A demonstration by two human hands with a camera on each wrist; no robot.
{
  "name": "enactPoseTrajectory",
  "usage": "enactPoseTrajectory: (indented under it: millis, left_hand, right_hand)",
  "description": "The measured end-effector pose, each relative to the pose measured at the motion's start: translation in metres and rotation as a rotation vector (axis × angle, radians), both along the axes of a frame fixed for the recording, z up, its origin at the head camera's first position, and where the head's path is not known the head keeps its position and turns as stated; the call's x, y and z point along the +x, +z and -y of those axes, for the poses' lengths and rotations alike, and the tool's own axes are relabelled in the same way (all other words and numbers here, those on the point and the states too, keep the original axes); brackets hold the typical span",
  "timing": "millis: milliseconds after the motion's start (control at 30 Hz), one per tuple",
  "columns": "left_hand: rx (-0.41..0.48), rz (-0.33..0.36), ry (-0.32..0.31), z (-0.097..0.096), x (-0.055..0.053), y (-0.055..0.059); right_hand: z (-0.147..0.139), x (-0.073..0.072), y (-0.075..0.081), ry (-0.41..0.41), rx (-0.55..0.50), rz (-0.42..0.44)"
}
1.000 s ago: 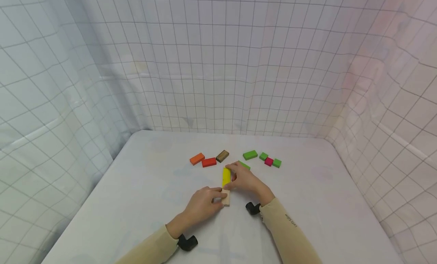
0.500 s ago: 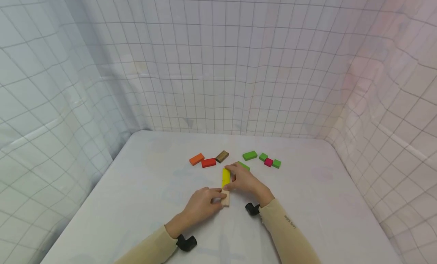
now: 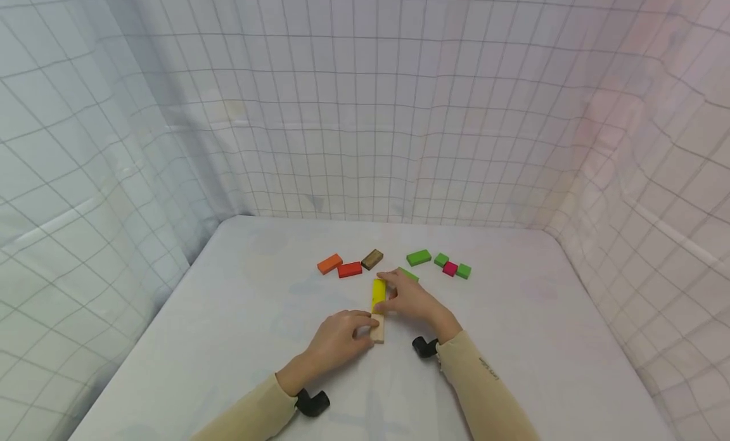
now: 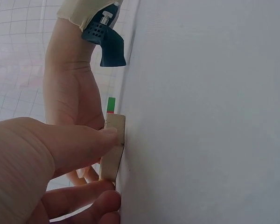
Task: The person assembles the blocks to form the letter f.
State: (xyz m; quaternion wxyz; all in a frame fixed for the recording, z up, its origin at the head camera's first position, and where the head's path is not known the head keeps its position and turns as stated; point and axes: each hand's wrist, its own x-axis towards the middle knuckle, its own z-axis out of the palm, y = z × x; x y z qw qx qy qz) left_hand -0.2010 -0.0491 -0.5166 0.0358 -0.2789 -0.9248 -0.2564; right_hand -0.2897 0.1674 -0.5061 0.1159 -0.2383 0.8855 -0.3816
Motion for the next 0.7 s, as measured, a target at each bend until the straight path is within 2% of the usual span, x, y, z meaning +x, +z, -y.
enactPoseTrajectory:
  millis: [133,267,500,700]
  left_hand:
    - [-0.001,0.039,-0.005,0.0,-0.001,0.003]
    - [0.018,0.046,0.006,-0.001,-0.001,0.005]
    - [-0.015,0.01,-0.007,-0.002,0.0,0.011]
    - [-0.071,0.013,-0.023,0.001,-0.001,0.021]
  right_hand:
    - [-0.005,-0.003,-0.001,-0.019,-0.044,0.034]
    - [-0.007,-0.004,0.002,-0.044,-0.062,0.037]
    - [-0.01,-0.006,0.015,-0.092,-0.013,0.002]
    - [-0.011,-0.02,0.028,-0.127,0.012,-0.015]
